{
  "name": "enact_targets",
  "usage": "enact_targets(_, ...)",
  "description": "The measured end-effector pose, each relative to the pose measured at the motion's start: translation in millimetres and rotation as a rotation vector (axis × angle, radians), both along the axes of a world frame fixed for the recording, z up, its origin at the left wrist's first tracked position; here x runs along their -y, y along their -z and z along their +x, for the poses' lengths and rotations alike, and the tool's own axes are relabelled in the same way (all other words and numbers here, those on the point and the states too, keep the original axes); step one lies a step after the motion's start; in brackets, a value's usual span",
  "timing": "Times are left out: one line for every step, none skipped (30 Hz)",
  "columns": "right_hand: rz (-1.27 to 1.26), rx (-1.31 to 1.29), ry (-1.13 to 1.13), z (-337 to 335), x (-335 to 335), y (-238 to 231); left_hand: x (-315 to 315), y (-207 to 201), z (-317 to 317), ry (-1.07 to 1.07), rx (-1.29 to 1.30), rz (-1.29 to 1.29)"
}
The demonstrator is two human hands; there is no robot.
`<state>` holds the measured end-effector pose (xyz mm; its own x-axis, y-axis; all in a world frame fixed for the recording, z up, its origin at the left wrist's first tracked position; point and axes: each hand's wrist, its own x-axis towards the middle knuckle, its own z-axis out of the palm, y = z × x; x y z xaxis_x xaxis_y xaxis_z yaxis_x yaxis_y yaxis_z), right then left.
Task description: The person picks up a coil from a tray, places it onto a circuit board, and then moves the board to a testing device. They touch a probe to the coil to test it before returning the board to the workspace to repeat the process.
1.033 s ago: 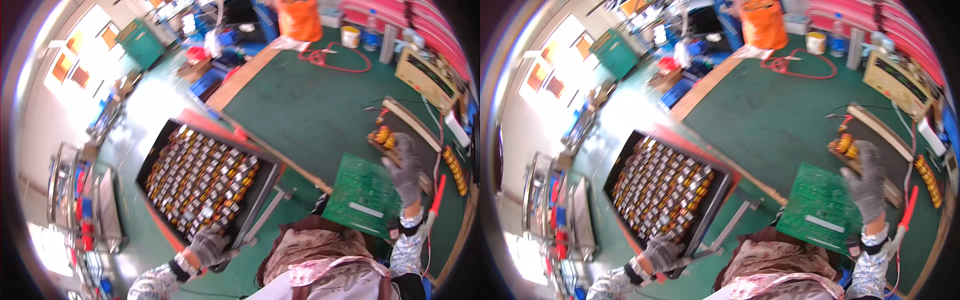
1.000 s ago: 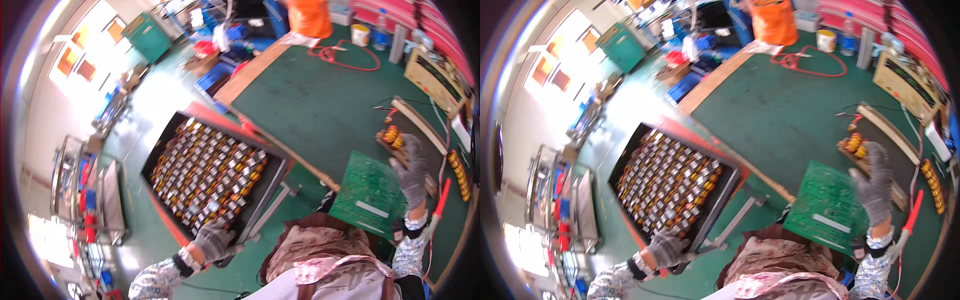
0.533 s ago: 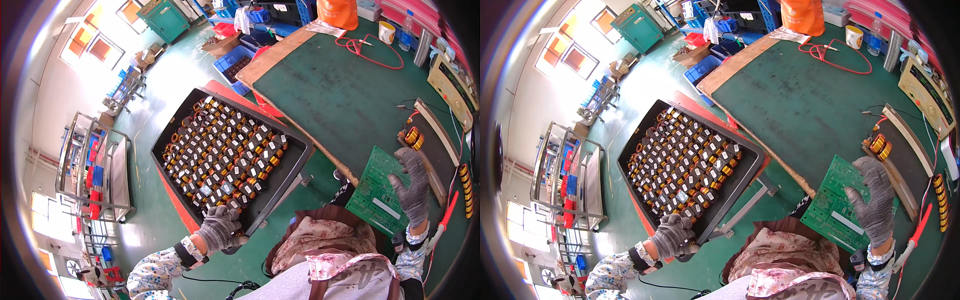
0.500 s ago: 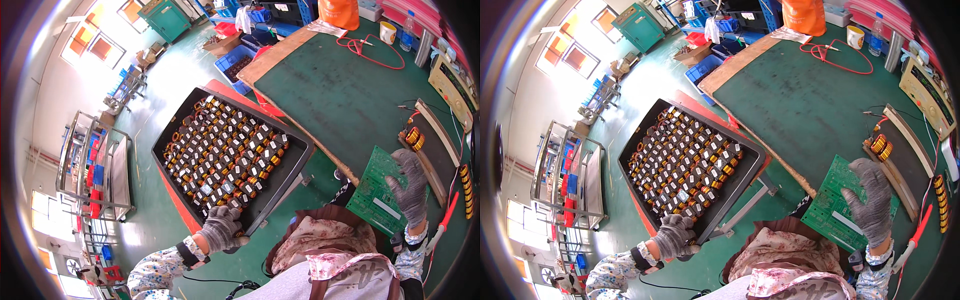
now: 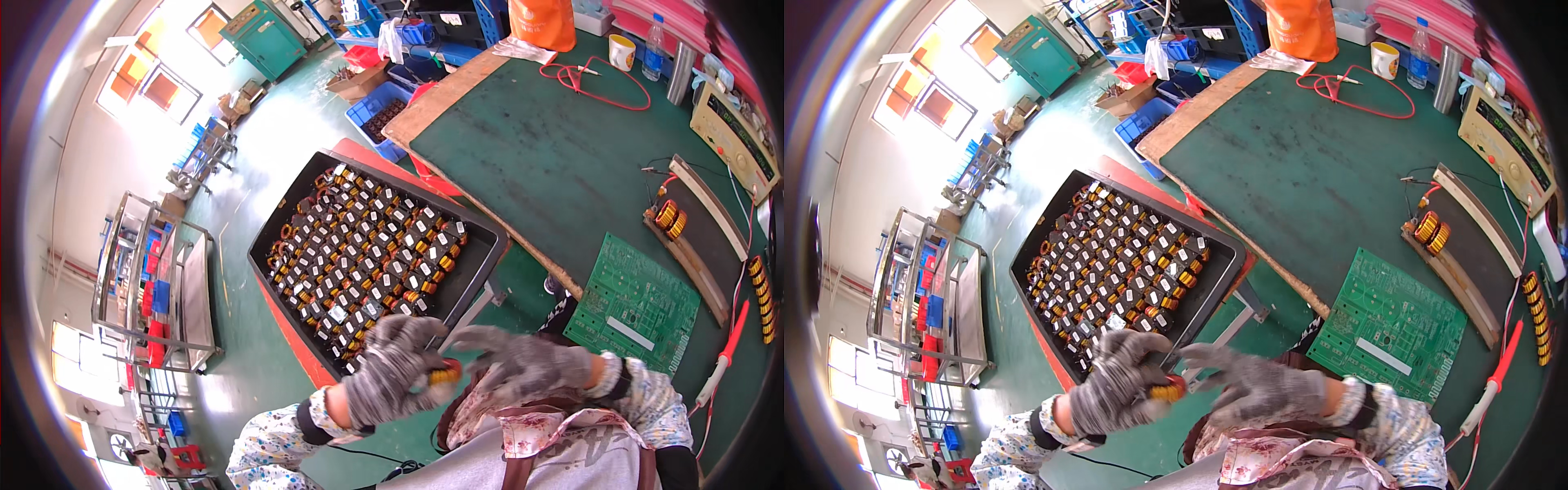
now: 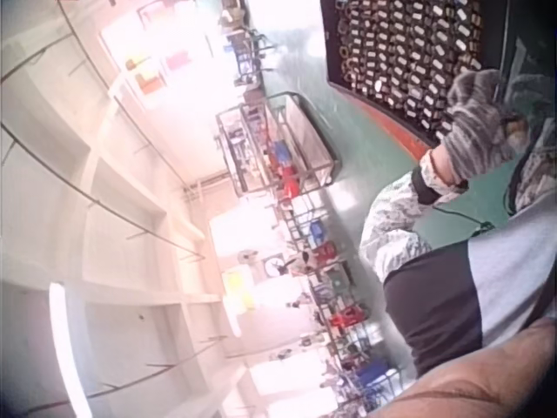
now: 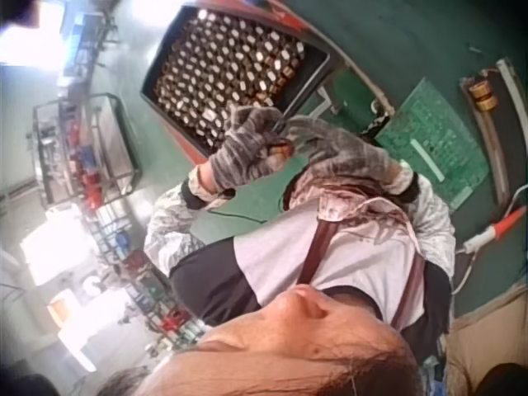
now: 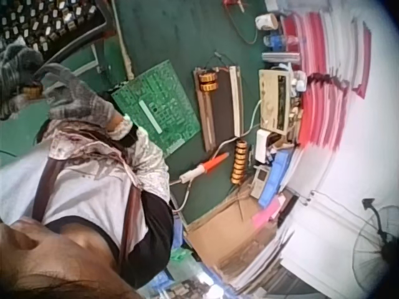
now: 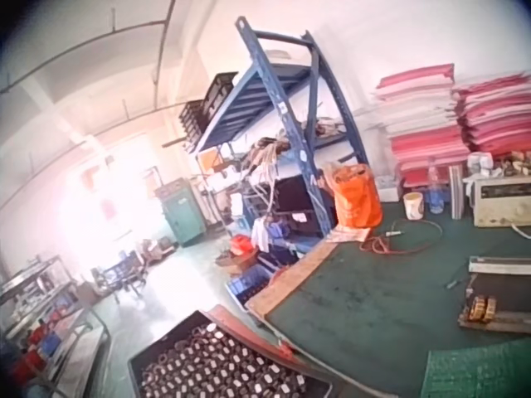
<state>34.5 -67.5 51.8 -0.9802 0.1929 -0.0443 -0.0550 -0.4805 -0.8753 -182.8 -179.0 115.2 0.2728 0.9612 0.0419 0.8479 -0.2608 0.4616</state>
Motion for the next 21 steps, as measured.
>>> enact_targets(-0.286,-0.079,-0.081,-6,6,3,-4,-8,13,0.058,-0.028,-0.085)
enact_targets(-0.283,-0.084,-0.092,-11,10,14,-2,-3,18,0.132,0.022,-0.057)
enact_targets(-0.178,-0.091,-0.203,-14,13,25,3,-1,23,0.089,0.054,-0.037)
enact_targets(-0.072,-0.09,-0.295,-12,13,31,5,2,27,0.065,0.094,-0.016)
enact_targets(0.034,-0.013,-0.211,-2,7,21,10,5,21,0.065,0.096,-0.018)
enact_targets(0.033,-0.009,-0.206,8,1,16,14,8,11,-0.008,0.075,-0.011)
enact_targets(0.002,0.033,-0.126,18,-8,12,20,13,1,-0.084,0.052,-0.001)
enact_targets(-0.023,0.083,-0.031,32,-17,6,25,22,-14,-0.117,-0.028,-0.007)
enact_targets(0.025,0.101,0.068,48,-29,-2,39,33,-35,-0.031,-0.196,-0.112)
enact_targets(0.076,0.136,0.194,68,-41,-9,48,45,-56,0.081,-0.349,-0.208)
enact_targets(0.002,0.058,0.355,90,-47,-15,53,53,-61,0.07,-0.53,-0.293)
enact_targets(-0.074,-0.033,0.506,108,-54,-17,63,61,-64,0.046,-0.72,-0.378)
enact_targets(0.045,0.0,0.693,130,-60,-24,66,64,-64,0.024,-0.65,-0.238)
enact_targets(0.158,0.032,0.869,150,-67,-29,73,64,-63,-0.004,-0.575,-0.111)
enact_targets(0.524,0.237,1.023,167,-77,-34,78,60,-59,-0.019,-0.615,-0.136)
enact_targets(0.893,0.465,1.155,184,-84,-40,81,57,-56,-0.029,-0.654,-0.154)
enact_targets(1.178,0.633,1.224,188,-88,-44,84,63,-58,-0.051,-0.652,-0.165)
enact_targets(1.184,0.667,1.265,198,-95,-37,86,69,-60,-0.078,-0.652,-0.177)
enact_targets(1.312,0.815,1.353,207,-101,-28,82,71,-61,-0.186,-0.502,-0.313)
enact_targets(1.418,0.947,1.419,213,-112,-13,80,72,-61,-0.31,-0.366,-0.468)
enact_targets(1.419,0.973,1.457,223,-120,-2,80,80,-68,-0.188,-0.464,-0.492)
